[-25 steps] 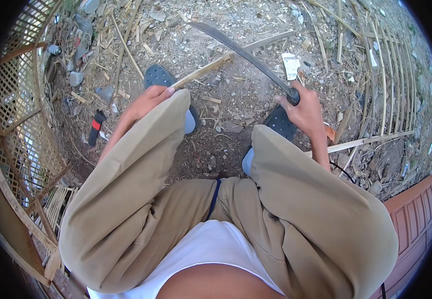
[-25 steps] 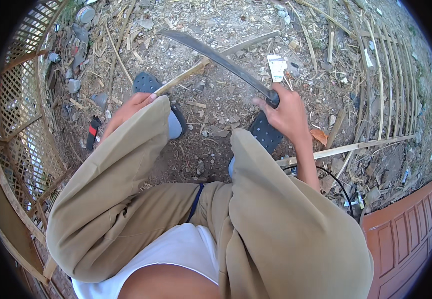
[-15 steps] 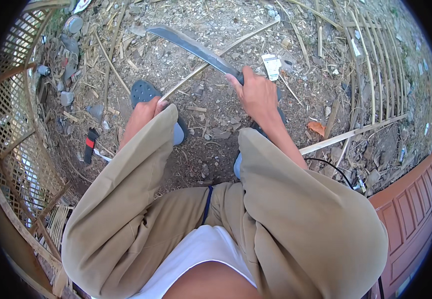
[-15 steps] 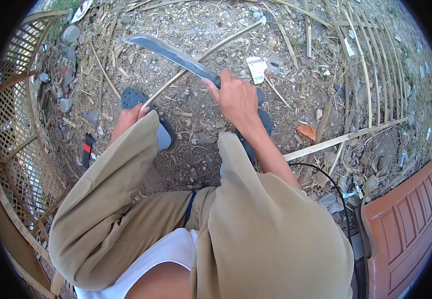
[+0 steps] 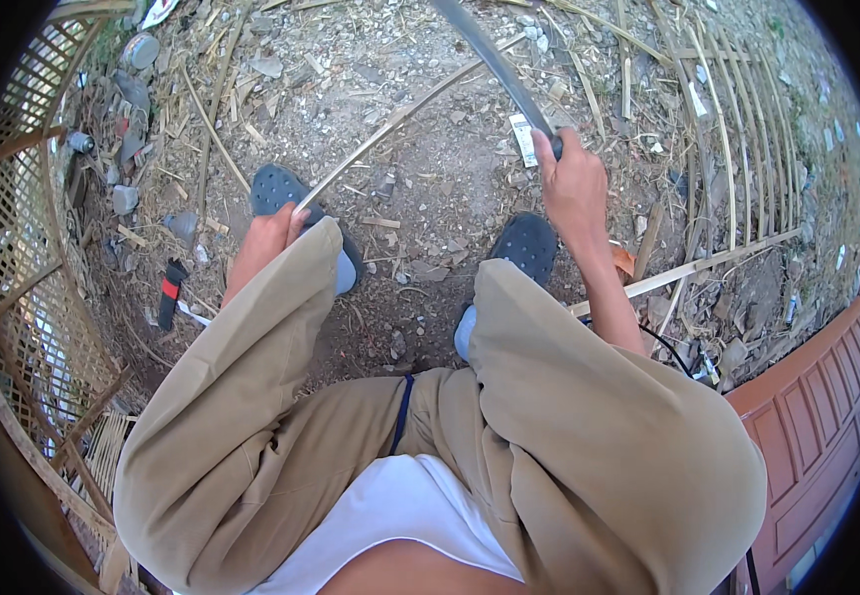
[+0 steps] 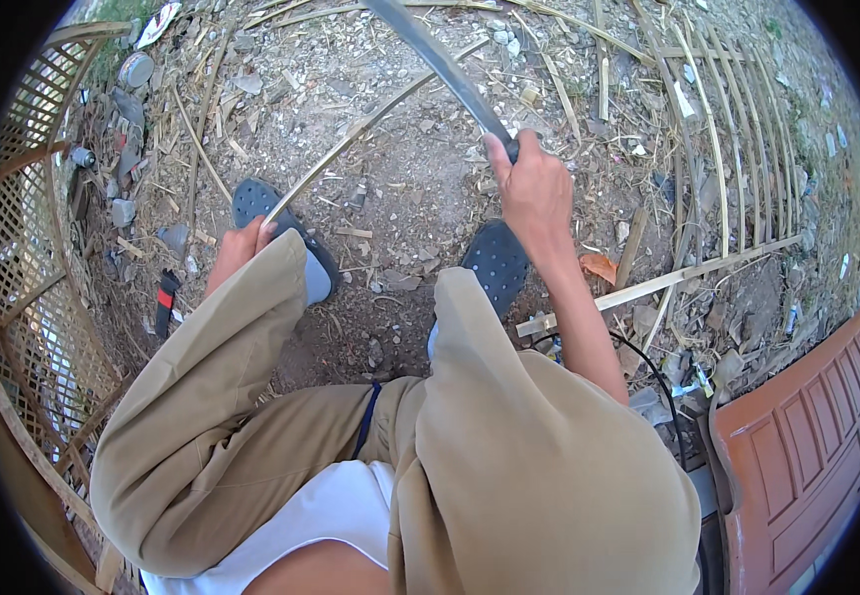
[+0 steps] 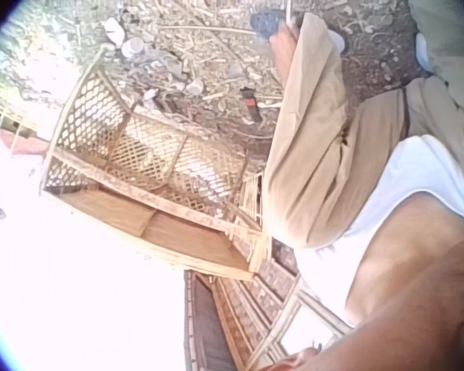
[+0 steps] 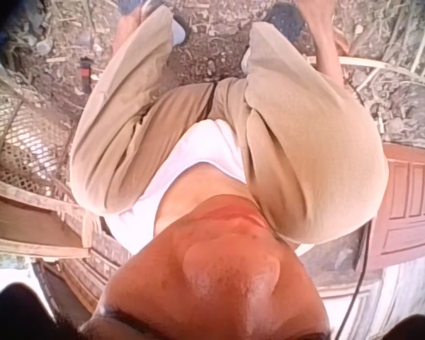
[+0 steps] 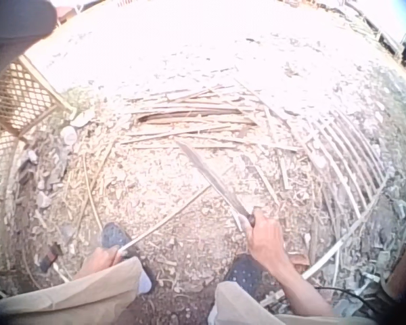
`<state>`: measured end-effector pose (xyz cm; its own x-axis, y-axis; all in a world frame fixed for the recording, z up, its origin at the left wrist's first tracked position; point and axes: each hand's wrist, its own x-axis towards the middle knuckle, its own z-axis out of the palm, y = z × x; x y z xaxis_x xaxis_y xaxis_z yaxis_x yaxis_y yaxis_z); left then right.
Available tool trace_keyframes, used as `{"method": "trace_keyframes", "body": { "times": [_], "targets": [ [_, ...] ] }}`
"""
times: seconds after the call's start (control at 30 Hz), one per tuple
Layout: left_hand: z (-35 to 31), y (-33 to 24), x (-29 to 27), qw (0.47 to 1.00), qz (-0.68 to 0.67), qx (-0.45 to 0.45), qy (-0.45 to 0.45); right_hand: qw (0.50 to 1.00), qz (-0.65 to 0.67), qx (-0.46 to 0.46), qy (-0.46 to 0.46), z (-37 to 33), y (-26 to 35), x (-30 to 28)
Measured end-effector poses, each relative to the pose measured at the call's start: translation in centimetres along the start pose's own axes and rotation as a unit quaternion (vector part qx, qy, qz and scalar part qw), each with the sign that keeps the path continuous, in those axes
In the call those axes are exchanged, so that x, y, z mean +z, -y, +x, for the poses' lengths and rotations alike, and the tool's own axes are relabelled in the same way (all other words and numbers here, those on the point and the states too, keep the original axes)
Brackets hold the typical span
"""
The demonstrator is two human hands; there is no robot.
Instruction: The person hammers a wooden frame, moves a lattice structure, and then uses a machete to shave a thin wooden stick while sitting on the ground.
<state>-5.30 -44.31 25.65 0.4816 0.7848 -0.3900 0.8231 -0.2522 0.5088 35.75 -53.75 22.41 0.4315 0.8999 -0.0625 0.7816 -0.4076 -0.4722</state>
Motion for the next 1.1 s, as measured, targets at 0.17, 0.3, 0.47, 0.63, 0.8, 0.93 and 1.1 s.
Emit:
{"method": "trace_keyframes", "body": {
  "times": [0.17, 0.3, 0.47, 0.63, 0.8, 0.93, 1.1],
  "targets": [
    [-0.2, -0.1, -0.5, 1.0, 0.019, 0.023, -0.005, 0.998, -0.038, -0.023, 0.048, -0.7, 0.8, 3.9],
    [-1.1, 2.0, -0.9, 0.999, 0.033, -0.003, 0.04, 0.994, -0.086, 0.066, -0.033, 3.4, -4.6, 3.6],
    [-0.5, 3.1, 1.8, 1.0, 0.002, 0.014, 0.016, 0.994, 0.001, 0.089, -0.064, 2.8, -3.9, -0.5],
    [1.3, 1.0, 3.8, 0.992, -0.109, 0.017, 0.053, 0.995, 0.007, -0.096, -0.011, -0.8, 3.3, 3.1],
    [2.9, -0.3, 5.4, 0.942, -0.308, -0.028, 0.131, 0.995, -0.095, -0.002, 0.003, 2.8, -1.8, 5.4],
    [3.8, -0.9, 6.2, 0.859, -0.469, -0.073, 0.194, 0.984, -0.106, 0.123, -0.076, 5.6, -8.9, 1.1],
    [3.0, 0.6, 4.6, 0.748, -0.603, -0.134, 0.244, 0.992, 0.041, 0.097, -0.065, 1.5, -4.0, -0.5]
  ]
}}
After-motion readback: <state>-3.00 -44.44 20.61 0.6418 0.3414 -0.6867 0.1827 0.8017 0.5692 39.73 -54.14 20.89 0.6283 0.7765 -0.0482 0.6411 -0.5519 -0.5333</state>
